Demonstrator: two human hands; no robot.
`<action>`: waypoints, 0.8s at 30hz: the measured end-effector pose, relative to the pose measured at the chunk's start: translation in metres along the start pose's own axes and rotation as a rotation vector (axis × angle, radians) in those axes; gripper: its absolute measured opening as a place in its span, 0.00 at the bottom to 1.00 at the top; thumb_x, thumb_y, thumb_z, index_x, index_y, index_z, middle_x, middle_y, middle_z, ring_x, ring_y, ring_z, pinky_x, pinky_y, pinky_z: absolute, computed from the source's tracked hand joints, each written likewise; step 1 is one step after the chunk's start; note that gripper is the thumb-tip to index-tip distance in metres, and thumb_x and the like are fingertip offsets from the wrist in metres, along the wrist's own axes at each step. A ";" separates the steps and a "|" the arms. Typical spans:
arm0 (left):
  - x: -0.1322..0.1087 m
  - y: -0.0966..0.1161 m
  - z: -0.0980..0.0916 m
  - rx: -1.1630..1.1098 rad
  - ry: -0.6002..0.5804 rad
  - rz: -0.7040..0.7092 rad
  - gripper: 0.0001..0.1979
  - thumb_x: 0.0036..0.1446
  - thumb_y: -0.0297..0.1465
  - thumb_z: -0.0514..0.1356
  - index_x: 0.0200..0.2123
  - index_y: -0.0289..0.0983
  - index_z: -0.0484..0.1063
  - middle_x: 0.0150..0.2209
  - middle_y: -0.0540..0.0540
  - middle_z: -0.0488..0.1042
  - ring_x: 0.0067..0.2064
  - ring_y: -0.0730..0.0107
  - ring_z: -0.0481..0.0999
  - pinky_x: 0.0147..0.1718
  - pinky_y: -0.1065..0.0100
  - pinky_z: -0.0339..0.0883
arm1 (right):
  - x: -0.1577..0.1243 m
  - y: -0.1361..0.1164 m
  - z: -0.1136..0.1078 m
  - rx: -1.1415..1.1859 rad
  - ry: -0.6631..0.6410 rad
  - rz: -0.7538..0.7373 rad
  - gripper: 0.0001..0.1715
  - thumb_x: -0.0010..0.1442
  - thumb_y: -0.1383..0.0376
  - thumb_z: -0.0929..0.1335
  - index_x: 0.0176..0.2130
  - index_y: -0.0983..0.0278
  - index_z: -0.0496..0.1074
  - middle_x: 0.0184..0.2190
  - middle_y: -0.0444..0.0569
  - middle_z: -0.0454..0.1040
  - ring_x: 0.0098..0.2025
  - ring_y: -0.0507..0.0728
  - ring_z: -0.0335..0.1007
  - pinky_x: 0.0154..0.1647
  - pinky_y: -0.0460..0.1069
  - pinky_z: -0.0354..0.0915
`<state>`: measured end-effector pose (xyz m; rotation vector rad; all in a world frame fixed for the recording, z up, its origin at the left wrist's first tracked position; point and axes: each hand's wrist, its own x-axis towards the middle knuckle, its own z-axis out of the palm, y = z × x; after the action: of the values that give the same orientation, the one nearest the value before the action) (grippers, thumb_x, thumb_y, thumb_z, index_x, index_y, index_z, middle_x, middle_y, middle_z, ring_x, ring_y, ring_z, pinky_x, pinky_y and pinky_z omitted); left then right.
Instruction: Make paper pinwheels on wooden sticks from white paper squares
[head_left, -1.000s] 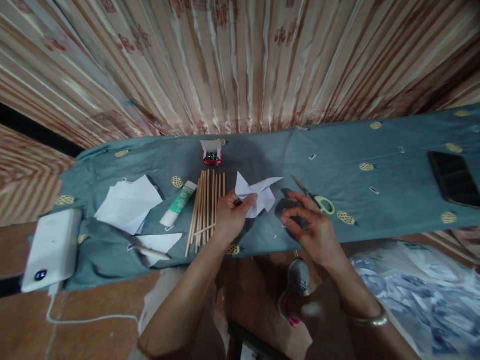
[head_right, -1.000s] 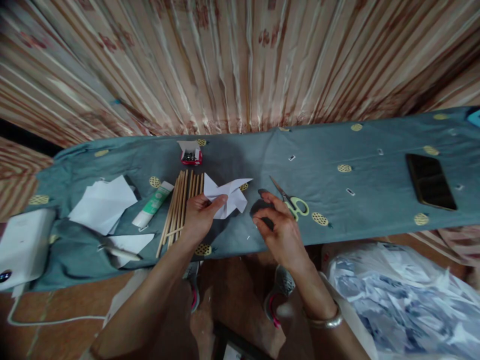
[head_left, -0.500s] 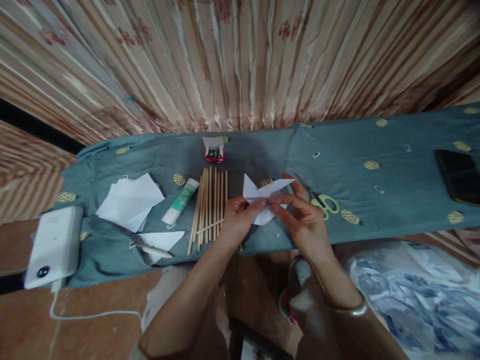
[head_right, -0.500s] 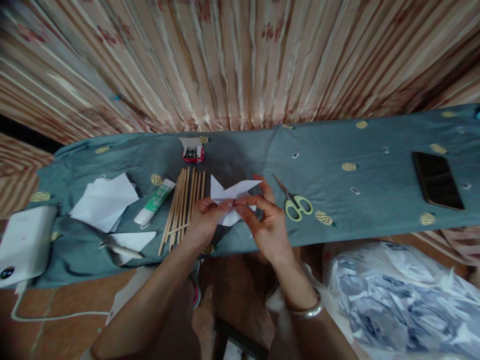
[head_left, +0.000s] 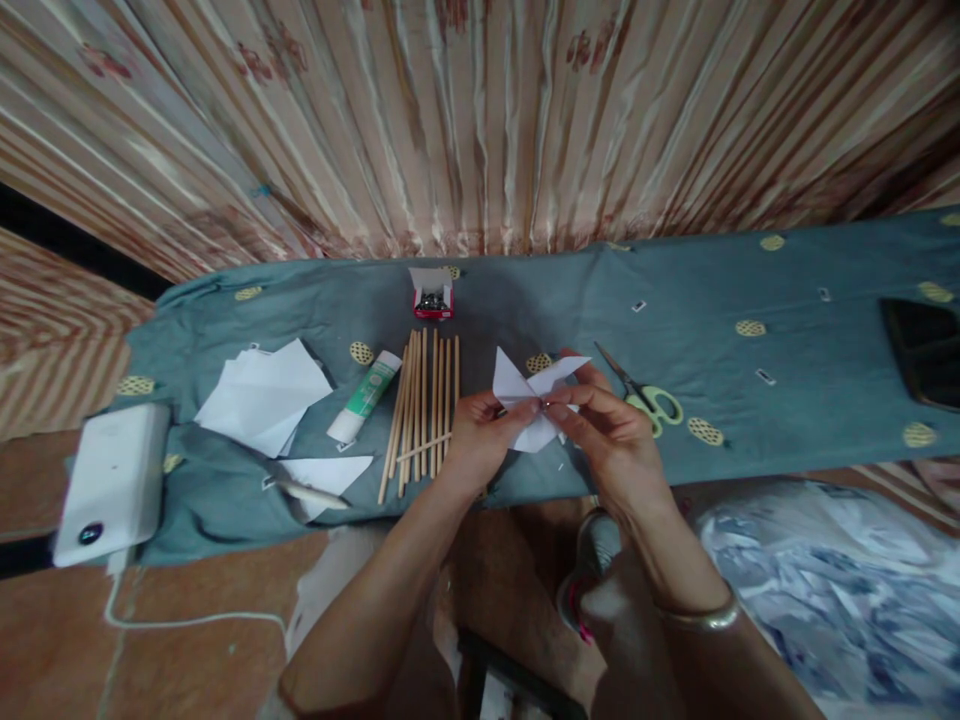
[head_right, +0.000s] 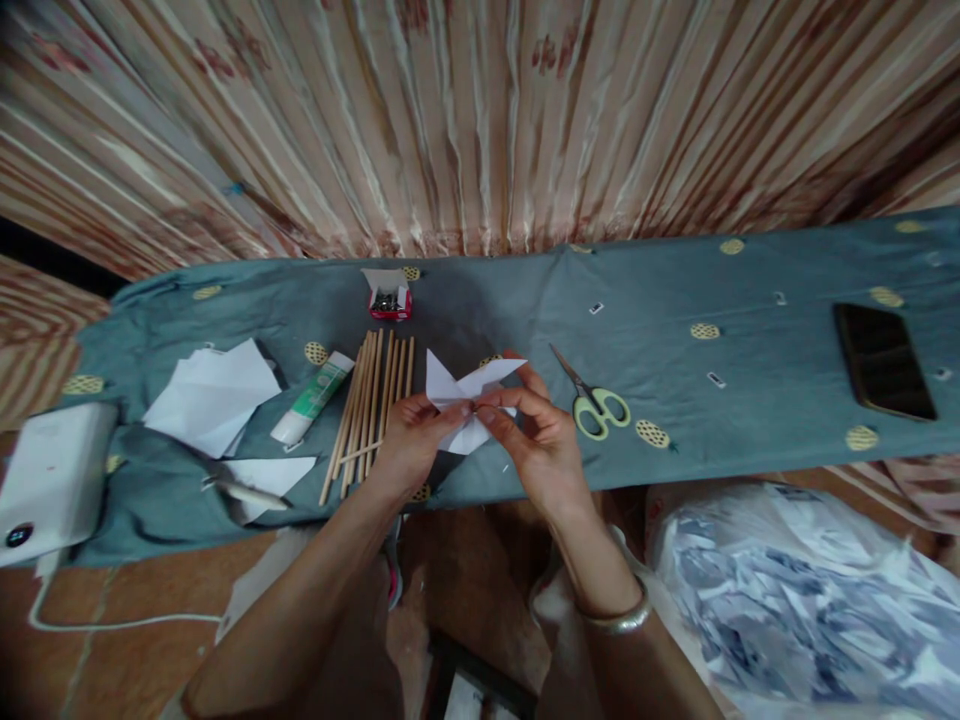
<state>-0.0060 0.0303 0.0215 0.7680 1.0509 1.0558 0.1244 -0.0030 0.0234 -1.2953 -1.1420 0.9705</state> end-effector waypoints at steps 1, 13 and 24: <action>0.000 0.000 0.000 0.001 -0.002 0.004 0.11 0.35 0.36 0.71 0.24 0.36 0.79 0.25 0.48 0.79 0.25 0.71 0.74 0.28 0.68 0.68 | 0.000 0.000 0.000 -0.003 0.002 0.002 0.03 0.55 0.62 0.71 0.32 0.59 0.76 0.57 0.49 0.68 0.62 0.64 0.61 0.57 0.61 0.65; -0.002 0.000 -0.001 -0.029 0.010 -0.008 0.10 0.36 0.34 0.71 0.24 0.35 0.79 0.24 0.49 0.79 0.25 0.73 0.73 0.28 0.70 0.67 | -0.002 0.000 -0.001 -0.053 -0.003 -0.016 0.02 0.56 0.63 0.70 0.33 0.58 0.75 0.59 0.47 0.65 0.62 0.63 0.60 0.57 0.59 0.66; -0.003 0.003 0.000 -0.041 0.015 -0.021 0.09 0.34 0.33 0.71 0.23 0.35 0.79 0.23 0.50 0.78 0.24 0.74 0.72 0.26 0.71 0.66 | -0.002 0.000 -0.001 0.051 0.005 0.020 0.02 0.54 0.65 0.72 0.31 0.56 0.77 0.57 0.45 0.68 0.63 0.62 0.59 0.58 0.58 0.63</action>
<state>-0.0077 0.0285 0.0247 0.7152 1.0449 1.0640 0.1249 -0.0052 0.0230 -1.2696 -1.0960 1.0046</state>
